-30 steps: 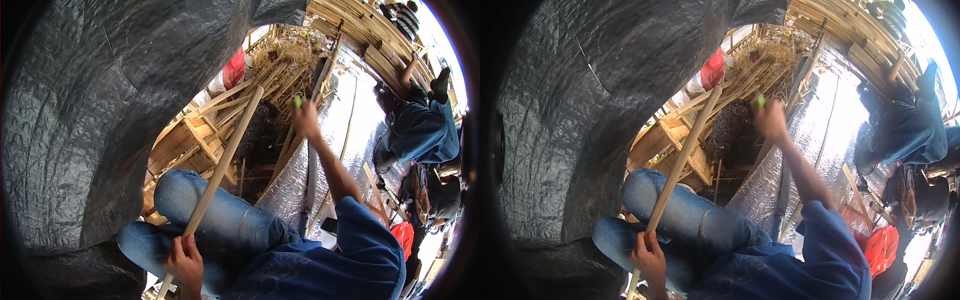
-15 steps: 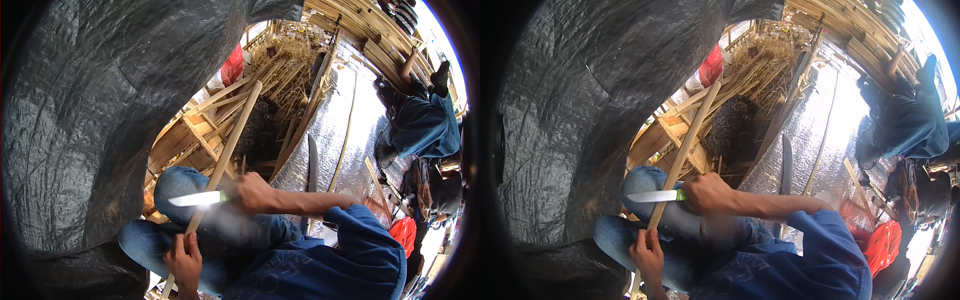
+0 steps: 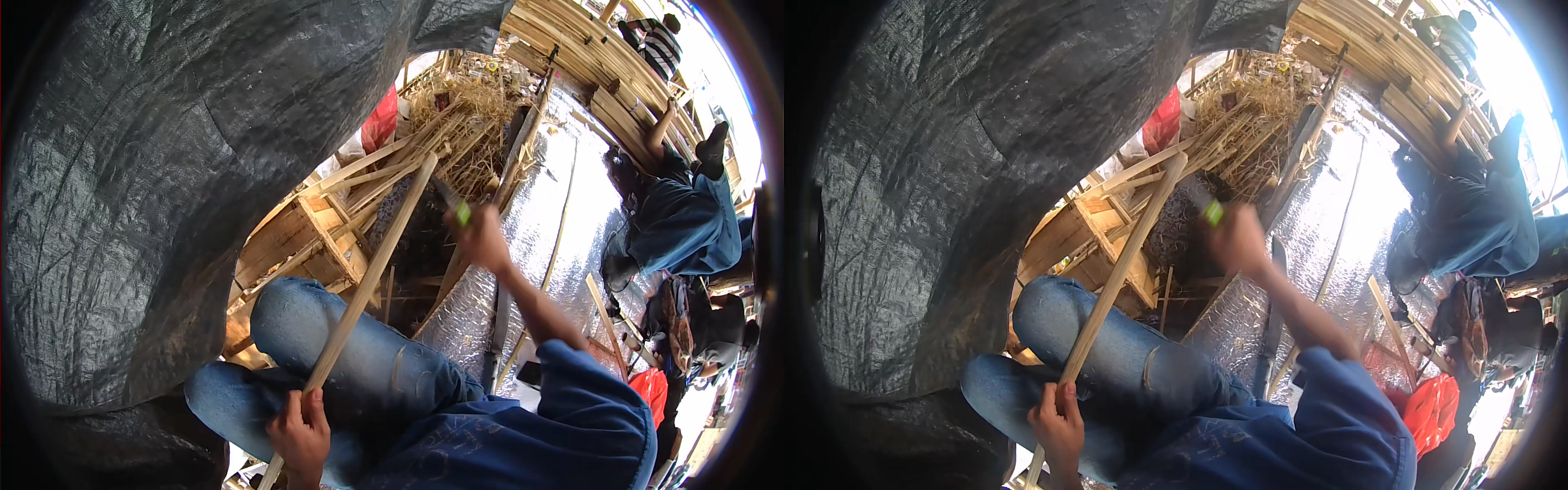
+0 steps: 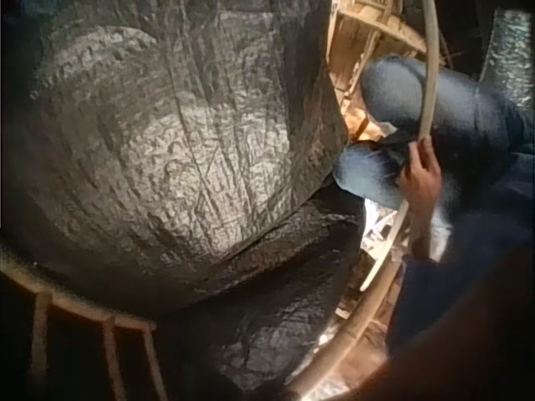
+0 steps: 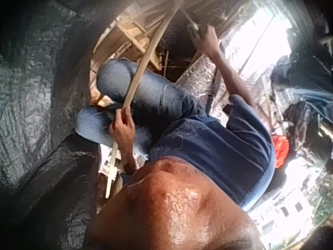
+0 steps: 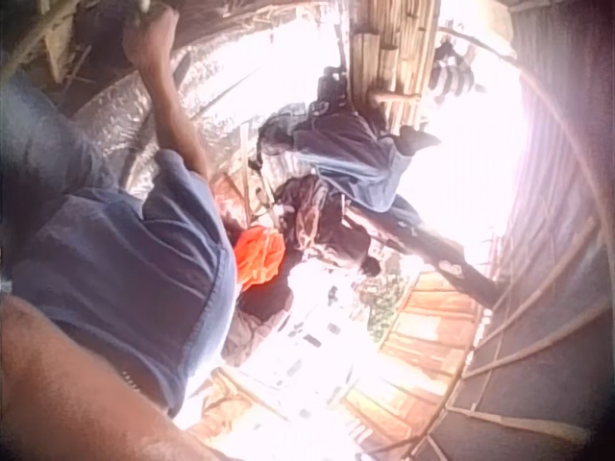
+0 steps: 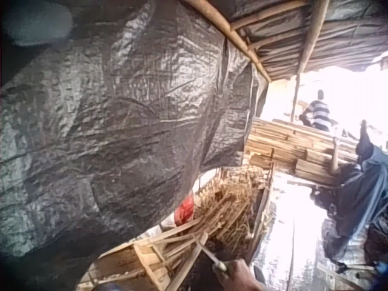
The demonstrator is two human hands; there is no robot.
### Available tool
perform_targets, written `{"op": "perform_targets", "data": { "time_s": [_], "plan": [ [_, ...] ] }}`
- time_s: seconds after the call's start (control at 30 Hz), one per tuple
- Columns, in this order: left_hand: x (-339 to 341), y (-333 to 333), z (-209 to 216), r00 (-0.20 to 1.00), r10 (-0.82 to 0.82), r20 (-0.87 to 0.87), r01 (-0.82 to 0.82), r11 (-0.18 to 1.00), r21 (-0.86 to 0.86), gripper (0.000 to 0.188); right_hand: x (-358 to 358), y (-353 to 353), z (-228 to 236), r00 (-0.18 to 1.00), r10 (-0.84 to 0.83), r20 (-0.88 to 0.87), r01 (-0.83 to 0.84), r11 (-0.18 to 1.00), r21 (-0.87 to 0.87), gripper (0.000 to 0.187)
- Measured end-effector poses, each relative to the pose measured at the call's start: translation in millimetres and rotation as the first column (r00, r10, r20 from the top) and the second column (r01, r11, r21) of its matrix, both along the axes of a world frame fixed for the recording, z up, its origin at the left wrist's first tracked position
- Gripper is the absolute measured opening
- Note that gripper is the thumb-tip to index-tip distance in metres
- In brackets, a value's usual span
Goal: Shave down a long wooden stick using a small knife and a large machete.
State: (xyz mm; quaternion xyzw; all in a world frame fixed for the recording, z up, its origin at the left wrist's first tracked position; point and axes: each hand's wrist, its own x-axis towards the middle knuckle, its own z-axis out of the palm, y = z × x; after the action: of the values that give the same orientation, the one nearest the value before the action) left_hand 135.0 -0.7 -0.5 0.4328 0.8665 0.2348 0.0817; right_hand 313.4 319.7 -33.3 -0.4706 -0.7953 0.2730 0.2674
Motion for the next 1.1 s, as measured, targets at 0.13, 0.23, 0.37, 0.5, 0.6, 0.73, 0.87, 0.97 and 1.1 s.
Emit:
{"op": "perform_targets", "data": {
  "time_s": [0.13,0.23,0.37,0.5,0.6,0.73,0.87,0.97,1.1],
  "plan": [
    [5,2,7,0.999,-0.015,0.032,0.016,0.999,-0.037,0.028,-23,-100,13,0.863,0.504,-0.04,-0.506,0.858,-0.093,0.015],
    [3,2,4,0.997,0.027,0.072,-0.023,0.998,-0.058,0.027,-41,-121,6,0.751,0.661,-0.007,-0.659,0.748,-0.073,0.017],
    [-2,0,-1,0.998,0.032,0.056,-0.031,0.999,-0.025,0.025,-55,-96,18,0.74,0.631,0.233,-0.596,0.775,-0.208,0.016],
    [-4,-2,-2,0.999,0.037,0.018,-0.036,0.998,-0.043,0.025,-55,-8,6,0.535,0.17,0.827,-0.489,0.861,0.139,0.004],
    [-7,-2,-5,0.99,-0.079,-0.113,0.078,0.997,-0.016,0.029,-3,137,-16,0.909,-0.308,0.282,0.344,0.935,-0.088,0.029],
    [-6,-3,3,0.999,-0.018,-0.045,0.016,0.999,-0.034,0.031,25,121,9,0.943,-0.315,0.11,0.307,0.948,0.086,0.032],
    [-5,6,4,0.994,-0.039,-0.104,0.034,0.998,-0.048,0.03,-5,-20,26,1.0,-0.022,0.021,0.025,0.99,-0.141,0.028],
    [-4,10,9,0.995,0.023,0.097,-0.01,0.992,-0.127,0.026,-33,-95,36,0.929,0.37,-0.016,-0.366,0.911,-0.19,0.007],
    [-5,17,9,0.997,-0.012,0.071,0.012,1.0,-0.003,0.022,-54,-121,29,0.809,0.587,0.029,-0.558,0.782,-0.28,0.01]
  ]
}}
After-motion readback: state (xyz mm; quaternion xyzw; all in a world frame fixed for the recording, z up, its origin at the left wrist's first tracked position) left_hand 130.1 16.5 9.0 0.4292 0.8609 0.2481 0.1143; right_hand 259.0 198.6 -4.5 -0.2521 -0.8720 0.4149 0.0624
